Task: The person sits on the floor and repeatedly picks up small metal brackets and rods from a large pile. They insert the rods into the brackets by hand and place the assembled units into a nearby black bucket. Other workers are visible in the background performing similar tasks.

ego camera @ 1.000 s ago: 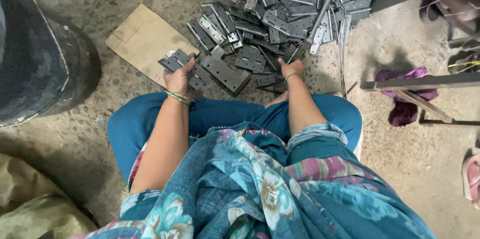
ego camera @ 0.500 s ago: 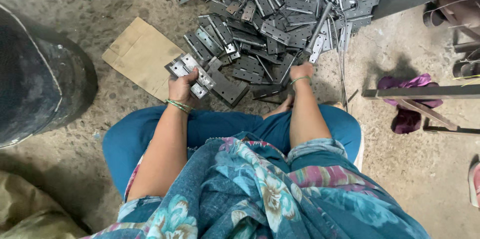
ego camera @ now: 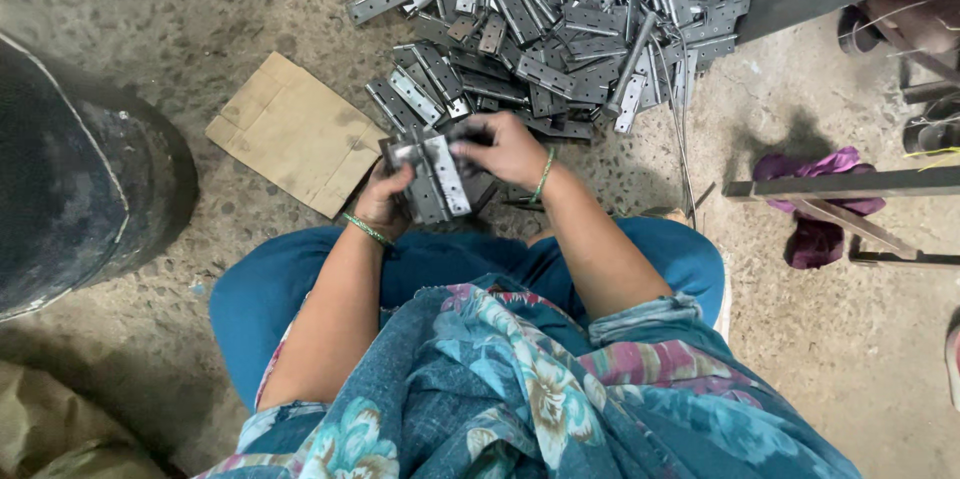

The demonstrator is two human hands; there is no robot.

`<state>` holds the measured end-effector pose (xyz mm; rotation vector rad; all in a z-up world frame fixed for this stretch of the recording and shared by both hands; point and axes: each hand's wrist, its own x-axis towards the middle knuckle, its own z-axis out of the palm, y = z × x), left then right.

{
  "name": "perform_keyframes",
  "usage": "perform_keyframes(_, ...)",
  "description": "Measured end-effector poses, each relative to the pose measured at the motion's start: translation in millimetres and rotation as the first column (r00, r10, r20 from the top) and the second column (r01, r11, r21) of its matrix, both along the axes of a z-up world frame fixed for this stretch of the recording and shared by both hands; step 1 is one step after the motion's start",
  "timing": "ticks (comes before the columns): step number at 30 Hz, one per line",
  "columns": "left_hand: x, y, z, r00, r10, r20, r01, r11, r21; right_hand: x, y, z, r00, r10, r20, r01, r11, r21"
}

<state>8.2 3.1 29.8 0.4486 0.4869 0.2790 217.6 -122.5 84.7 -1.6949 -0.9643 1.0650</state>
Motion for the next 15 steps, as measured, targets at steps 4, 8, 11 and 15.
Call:
perform_keyframes(4,-2.7,-1.7,-3.0,0.99,0.032,-0.138,-0.009,0.986,0.165,70.7,7.2,-24.5,0.71,-0.162,0.686,0.3,0.95,-0.086)
perform_keyframes(8,0.0,6.2,5.1,0.999,0.032,-0.044,-0.034,0.998,-0.06,138.6,-17.9,-73.5,0.451,0.027,0.892,0.354,0.912,-0.207)
perform_keyframes(11,2.7,8.9,12.3,0.999,0.029,0.021,-0.026,0.994,-0.11,154.4,-46.5,-111.9,0.413,0.154,0.898,0.39,0.861,-0.327)
perform_keyframes(15,12.5,12.5,12.2,0.986,0.159,-0.047,-0.162,0.984,-0.068,157.6,-70.0,-147.5,0.324,0.054,0.944,0.482,0.85,-0.214)
